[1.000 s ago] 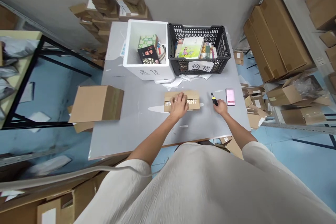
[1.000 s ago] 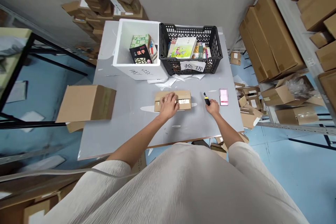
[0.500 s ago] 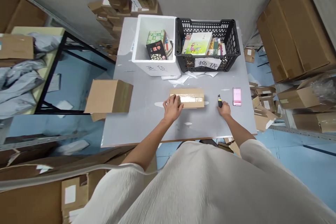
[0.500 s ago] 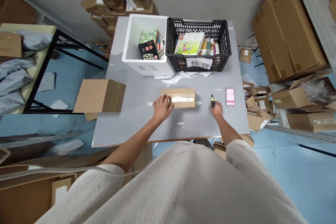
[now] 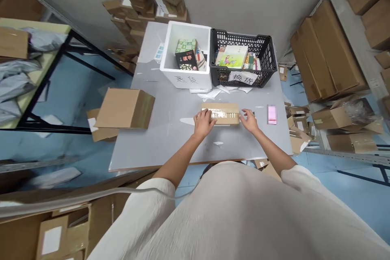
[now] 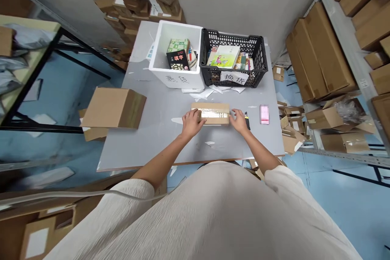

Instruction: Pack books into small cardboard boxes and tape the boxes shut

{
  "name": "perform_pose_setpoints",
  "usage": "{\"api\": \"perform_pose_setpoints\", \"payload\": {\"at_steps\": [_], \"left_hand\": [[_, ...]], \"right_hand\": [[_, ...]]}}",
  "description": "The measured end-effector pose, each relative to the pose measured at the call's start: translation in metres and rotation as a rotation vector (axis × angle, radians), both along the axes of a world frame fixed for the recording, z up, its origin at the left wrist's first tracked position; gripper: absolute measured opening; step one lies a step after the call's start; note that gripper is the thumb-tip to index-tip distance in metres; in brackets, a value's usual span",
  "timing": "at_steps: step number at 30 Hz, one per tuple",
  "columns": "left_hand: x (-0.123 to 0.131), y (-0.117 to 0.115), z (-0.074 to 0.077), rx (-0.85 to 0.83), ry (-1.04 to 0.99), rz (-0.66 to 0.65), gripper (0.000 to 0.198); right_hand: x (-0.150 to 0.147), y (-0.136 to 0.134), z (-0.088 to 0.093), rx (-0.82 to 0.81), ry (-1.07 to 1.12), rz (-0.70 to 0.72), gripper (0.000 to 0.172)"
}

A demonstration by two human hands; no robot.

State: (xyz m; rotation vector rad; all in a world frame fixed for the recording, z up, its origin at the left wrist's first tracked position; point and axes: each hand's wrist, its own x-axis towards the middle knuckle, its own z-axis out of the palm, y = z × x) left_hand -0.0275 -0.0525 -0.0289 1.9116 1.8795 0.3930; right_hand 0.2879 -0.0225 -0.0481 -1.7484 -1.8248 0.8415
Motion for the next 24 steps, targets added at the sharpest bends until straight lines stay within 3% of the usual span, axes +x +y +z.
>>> {"api": "perform_pose_setpoints", "payload": {"at_steps": [4,7,10,18,24], "left_hand": [[-0.004,0.001,0.001,0.031,-0.065,-0.033,0.048],[-0.011,0.003,-0.003,0.06,-0.113,0.037,0.059],[-0.02,0.004,-0.011,0.056,-0.188,0.117,0.077],[-0.034,0.001,-0.027,0.096,-0.32,0.066,0.099],[-0.036,-0.001,-0.026,0.069,-0.31,0.057,0.083]], "right_hand": [[-0.021,0.0,0.011,0.012,-0.033,0.085,0.059],[-0.025,-0.003,0.013,0.028,-0.043,0.105,0.06],[-0.024,-0.007,0.013,0.037,-0.047,0.08,0.063],[-0.029,-0.004,0.028,0.058,-0.062,-0.001,0.066],[-0.035,0.024,0.045,0.093,-0.059,0.027,0.069]]}}
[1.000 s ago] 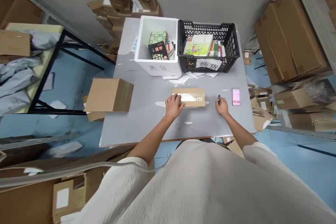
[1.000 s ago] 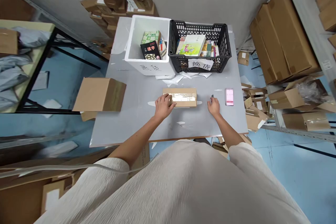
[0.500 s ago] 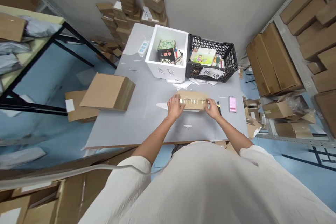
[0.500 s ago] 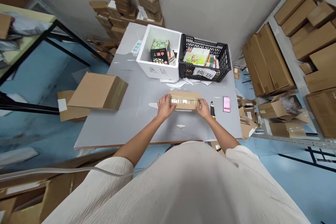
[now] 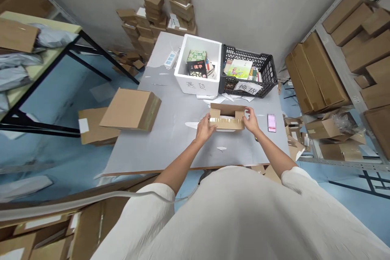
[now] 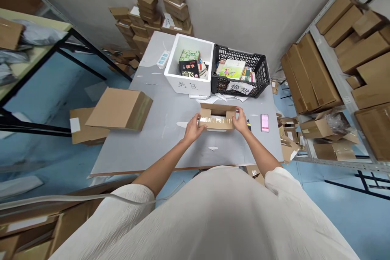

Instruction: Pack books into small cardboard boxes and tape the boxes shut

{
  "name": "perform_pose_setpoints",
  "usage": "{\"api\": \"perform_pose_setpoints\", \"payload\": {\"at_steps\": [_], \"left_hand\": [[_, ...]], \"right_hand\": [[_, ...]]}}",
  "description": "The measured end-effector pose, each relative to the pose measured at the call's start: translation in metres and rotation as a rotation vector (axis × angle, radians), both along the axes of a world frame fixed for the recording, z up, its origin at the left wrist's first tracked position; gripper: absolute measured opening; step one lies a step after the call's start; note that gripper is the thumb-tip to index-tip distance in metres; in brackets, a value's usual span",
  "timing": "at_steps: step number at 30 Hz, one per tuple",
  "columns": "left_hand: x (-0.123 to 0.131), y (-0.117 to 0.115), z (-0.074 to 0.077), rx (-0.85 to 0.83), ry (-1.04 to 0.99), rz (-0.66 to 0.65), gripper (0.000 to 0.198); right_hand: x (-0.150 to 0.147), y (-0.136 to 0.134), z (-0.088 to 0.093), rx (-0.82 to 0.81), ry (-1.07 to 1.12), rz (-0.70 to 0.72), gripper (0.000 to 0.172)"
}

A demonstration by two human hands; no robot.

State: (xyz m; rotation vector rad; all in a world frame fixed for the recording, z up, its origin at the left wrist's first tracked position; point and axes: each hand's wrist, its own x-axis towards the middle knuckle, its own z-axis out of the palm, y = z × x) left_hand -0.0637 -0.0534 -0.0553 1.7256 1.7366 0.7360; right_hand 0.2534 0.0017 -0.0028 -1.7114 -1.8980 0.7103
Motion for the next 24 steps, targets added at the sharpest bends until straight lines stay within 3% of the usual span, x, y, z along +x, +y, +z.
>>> {"api": "perform_pose_setpoints", "payload": {"at_steps": [6,11,21,24], "left_hand": [[-0.002,-0.001,0.002,0.005,0.079,-0.054,0.056],[-0.003,0.0,0.005,-0.009,0.131,-0.074,0.05],[-0.001,0.003,0.028,-0.066,0.168,-0.064,0.044],[-0.001,-0.009,0.037,0.028,0.121,-0.032,0.02]], "right_hand": [[0.004,0.033,-0.012,-0.125,-0.183,0.087,0.062],[0.012,0.047,-0.025,-0.179,-0.189,0.116,0.06],[0.015,0.052,-0.02,-0.261,-0.095,0.184,0.061],[0.015,0.054,-0.019,-0.273,-0.102,0.211,0.064]]}}
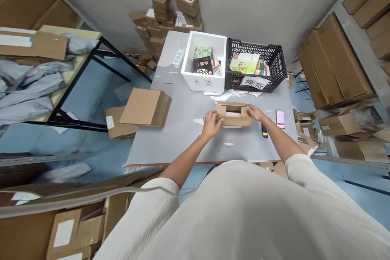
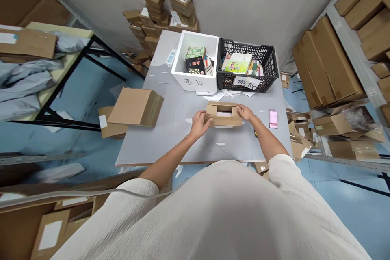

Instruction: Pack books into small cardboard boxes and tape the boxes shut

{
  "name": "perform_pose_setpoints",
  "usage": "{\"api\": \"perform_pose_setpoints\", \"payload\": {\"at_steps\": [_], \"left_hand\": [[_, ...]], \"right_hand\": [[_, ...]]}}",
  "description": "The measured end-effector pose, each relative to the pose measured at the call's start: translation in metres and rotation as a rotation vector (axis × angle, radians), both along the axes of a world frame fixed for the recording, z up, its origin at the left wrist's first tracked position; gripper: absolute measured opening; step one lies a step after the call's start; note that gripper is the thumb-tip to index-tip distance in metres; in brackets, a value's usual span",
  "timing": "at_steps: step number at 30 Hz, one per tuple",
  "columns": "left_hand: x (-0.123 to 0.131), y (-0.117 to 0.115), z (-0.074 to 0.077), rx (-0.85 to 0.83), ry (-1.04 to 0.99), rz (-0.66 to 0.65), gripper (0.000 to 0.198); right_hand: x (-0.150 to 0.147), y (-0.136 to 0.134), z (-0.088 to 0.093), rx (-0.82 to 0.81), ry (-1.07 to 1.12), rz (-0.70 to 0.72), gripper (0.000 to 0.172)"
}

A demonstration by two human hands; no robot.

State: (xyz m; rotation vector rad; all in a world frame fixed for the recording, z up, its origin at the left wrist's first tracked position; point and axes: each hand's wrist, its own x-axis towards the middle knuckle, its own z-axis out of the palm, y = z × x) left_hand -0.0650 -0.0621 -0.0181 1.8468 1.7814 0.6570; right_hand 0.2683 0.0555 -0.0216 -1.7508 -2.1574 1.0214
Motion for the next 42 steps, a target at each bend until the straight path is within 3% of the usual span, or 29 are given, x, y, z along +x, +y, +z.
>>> {"api": "perform_pose_setpoints", "payload": {"at_steps": [3,6,9,12,18,27,30,35,42], "left_hand": [[-0.003,-0.017,0.003,0.058,-0.007,-0.049,0.02],[-0.008,-0.033,0.0,0.018,0.056,-0.212,0.009],[-0.008,-0.037,-0.004,-0.034,0.163,-0.372,0.042],[0.0,-0.028,-0.005,-0.038,0.28,-0.462,0.072],[0.022,-0.004,-0.001,-0.044,0.458,-0.622,0.104],[-0.001,-0.02,0.011,0.001,0.528,-0.499,0.095],[-0.002,-0.015,0.014,0.004,0.538,-0.542,0.092],[0.01,0.001,0.013,0.058,0.565,-0.727,0.088],[0.014,-0.003,0.012,0.086,0.616,-0.646,0.079]], "right_hand": [[-0.002,-0.001,0.002,0.001,-0.052,0.015,0.068],[-0.006,-0.006,0.006,-0.019,-0.156,0.041,0.075],[-0.014,-0.013,0.009,-0.04,-0.257,0.068,0.091],[-0.021,-0.018,0.011,-0.055,-0.316,0.067,0.103],[-0.031,-0.023,0.013,-0.053,-0.404,0.06,0.111],[-0.039,-0.027,0.011,-0.048,-0.448,0.033,0.112],[-0.041,-0.028,0.013,-0.062,-0.457,0.023,0.113],[-0.043,-0.028,0.014,-0.058,-0.472,0.03,0.113],[-0.046,-0.031,0.015,-0.058,-0.478,0.017,0.112]]}}
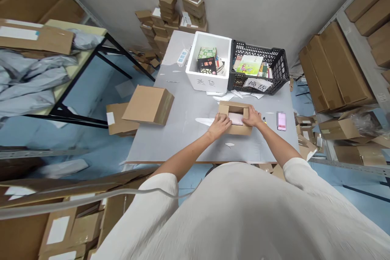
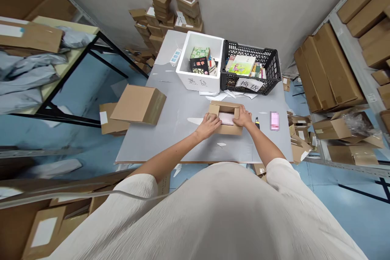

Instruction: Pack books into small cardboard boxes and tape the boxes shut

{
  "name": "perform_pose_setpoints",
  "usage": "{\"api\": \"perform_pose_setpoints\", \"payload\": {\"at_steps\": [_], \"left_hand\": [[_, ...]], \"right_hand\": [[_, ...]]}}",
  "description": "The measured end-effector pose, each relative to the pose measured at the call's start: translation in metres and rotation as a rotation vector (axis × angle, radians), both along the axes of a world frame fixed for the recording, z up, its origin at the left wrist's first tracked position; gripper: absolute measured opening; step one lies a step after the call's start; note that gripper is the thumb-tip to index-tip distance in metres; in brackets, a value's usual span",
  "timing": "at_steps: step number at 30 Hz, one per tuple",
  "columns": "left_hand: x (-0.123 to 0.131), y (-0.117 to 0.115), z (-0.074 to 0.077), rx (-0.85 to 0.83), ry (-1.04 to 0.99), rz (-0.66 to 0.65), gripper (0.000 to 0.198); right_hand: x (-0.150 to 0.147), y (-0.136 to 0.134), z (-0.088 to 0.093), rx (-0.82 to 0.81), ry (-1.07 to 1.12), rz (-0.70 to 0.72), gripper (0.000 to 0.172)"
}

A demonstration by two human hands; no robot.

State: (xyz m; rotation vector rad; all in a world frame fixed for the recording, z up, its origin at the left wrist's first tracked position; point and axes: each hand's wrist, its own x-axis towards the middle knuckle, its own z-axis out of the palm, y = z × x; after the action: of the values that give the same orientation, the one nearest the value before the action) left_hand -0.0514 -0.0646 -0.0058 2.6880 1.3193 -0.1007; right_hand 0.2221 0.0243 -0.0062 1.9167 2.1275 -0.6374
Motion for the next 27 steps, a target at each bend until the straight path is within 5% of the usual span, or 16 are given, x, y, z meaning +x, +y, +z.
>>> {"api": "perform_pose_setpoints", "payload": {"at_steps": [7,11,18,23,27], "left_hand": [[-0.02,-0.003,0.011,-0.013,-0.074,0.312,0.102],[-0.037,0.002,0.003,-0.113,-0.11,0.472,0.117],[-0.047,0.044,-0.018,-0.341,-0.173,0.366,0.145],[-0.041,0.079,-0.02,-0.416,-0.117,0.284,0.159],[-0.041,0.086,-0.02,-0.416,-0.101,0.264,0.16]], "right_hand": [[-0.001,0.0,0.003,-0.007,-0.003,0.002,0.11],[-0.002,0.0,0.005,-0.004,-0.011,0.01,0.108],[-0.004,-0.003,0.008,-0.005,-0.002,-0.006,0.108],[-0.009,-0.004,0.011,-0.018,0.002,-0.039,0.108],[-0.008,-0.004,0.015,-0.015,0.045,-0.066,0.102]]}}
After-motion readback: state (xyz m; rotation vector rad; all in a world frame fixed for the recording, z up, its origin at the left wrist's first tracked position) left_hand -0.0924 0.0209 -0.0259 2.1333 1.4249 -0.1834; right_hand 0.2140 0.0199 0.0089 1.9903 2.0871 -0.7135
